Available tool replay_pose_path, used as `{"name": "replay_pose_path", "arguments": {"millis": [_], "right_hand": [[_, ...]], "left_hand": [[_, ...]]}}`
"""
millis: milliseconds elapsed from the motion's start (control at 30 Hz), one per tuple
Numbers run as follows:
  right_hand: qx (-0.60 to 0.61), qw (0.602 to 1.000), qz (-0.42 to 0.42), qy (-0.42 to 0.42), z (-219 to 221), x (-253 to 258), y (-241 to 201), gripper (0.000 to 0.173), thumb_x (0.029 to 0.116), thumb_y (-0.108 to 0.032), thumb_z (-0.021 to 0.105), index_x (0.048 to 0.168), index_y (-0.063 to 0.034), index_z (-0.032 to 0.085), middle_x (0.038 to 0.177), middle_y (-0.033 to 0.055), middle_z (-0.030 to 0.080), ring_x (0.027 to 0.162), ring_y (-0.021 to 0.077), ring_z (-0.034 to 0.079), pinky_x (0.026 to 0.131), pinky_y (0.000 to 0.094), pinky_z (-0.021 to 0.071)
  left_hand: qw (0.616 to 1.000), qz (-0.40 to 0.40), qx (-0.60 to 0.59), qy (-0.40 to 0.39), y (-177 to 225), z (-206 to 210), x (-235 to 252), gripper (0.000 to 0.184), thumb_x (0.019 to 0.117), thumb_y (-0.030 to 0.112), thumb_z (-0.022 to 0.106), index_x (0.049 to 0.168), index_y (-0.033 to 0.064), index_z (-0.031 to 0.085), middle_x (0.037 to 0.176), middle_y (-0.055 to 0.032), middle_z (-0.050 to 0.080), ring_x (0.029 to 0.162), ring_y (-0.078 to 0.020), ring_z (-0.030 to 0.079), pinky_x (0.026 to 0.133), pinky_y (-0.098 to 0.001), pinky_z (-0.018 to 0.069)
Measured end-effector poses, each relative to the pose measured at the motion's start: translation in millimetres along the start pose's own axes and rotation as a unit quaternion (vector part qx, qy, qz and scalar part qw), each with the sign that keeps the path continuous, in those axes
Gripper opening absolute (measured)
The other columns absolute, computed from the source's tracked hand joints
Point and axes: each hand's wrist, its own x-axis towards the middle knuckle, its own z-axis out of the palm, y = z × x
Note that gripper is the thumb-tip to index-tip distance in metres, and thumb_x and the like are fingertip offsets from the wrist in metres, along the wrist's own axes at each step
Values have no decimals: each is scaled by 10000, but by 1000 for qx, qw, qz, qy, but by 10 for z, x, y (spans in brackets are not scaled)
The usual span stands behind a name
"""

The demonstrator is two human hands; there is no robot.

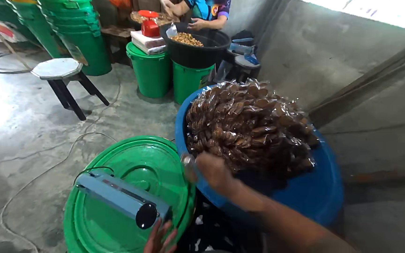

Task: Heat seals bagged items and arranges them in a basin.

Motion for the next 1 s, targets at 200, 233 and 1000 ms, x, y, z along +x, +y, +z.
{"name": "replay_pose_path", "arguments": {"millis": [200,233,1000], "right_hand": [[238,891,231,-309,665,-434,-634,321,1087,-140,406,1156,106,600,915,228,653,821,292,650,784,444,539],[200,889,246,-330,741,-353,-663,324,1087,-145,423,1210,97,599,989,251,679,911,334,684,851,482,549],[-31,961,-79,-262,1489,-139,-734,507,948,-242,580,1411,-35,606,1327,252,638,1095,411,691,786,500,601]], "left_hand": [[987,-56,-80,132,-231,151,115,788,918,210,657,1549,45,216,1258,-43,617,979,-65,676,859,-298,594],[977,-69,-79,184,-253,130,123,697,918,148,620,1522,56,285,1153,-48,647,890,-85,685,784,-304,606],[877,-38,-57,476,-83,-1139,631,470,1086,196,434,1516,40,325,1306,-229,543,1077,-264,616,880,-430,536]]}}
